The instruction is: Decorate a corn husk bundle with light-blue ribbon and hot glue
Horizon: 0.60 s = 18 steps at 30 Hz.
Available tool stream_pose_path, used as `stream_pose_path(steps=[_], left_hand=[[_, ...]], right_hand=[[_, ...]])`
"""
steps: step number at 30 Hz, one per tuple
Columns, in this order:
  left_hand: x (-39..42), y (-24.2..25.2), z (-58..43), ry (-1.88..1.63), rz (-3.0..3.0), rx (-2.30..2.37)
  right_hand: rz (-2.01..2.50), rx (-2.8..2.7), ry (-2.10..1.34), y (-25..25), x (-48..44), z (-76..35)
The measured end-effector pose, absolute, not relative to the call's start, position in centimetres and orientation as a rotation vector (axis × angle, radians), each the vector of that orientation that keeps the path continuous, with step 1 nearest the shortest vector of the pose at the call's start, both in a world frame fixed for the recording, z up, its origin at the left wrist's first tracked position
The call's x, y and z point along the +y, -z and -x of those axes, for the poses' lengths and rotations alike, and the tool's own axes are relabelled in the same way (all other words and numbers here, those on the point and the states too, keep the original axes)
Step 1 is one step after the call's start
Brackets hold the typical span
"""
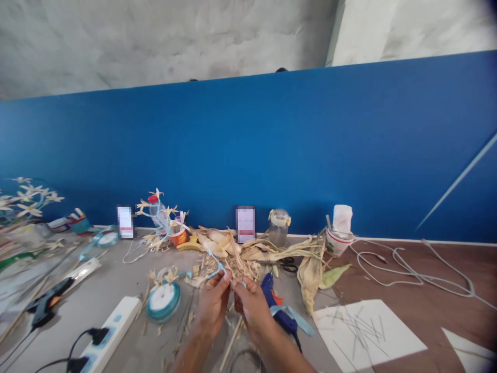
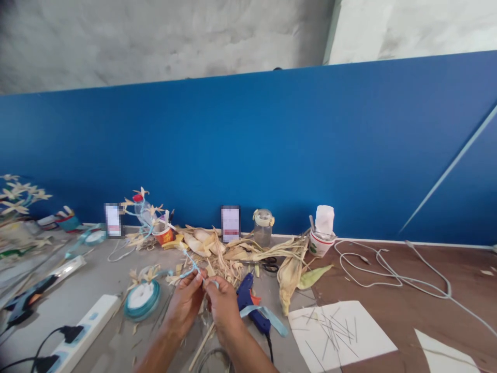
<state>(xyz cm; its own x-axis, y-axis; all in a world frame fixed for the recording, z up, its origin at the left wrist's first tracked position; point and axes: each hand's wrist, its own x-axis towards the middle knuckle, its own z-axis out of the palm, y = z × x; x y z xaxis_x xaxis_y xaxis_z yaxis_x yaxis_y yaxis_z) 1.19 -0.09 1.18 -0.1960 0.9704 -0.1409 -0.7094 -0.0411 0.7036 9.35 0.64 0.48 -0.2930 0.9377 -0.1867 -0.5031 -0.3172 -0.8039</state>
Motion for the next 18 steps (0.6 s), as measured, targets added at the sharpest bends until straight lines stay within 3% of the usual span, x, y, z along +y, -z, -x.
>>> stream_pose_path(steps=[11,18], left_hand=[[-0.3,-1.6,-0.6,-1.527,-0.555,0.746],[-0.3,-1.4,-0.6,-1.54,-0.538,0.858]], right_hand=[[0.407,-0.466,-2.397,0.0,1.3,-10.3],[0.408,-0.303,-2.549,-0.3,1.3,-10.5]])
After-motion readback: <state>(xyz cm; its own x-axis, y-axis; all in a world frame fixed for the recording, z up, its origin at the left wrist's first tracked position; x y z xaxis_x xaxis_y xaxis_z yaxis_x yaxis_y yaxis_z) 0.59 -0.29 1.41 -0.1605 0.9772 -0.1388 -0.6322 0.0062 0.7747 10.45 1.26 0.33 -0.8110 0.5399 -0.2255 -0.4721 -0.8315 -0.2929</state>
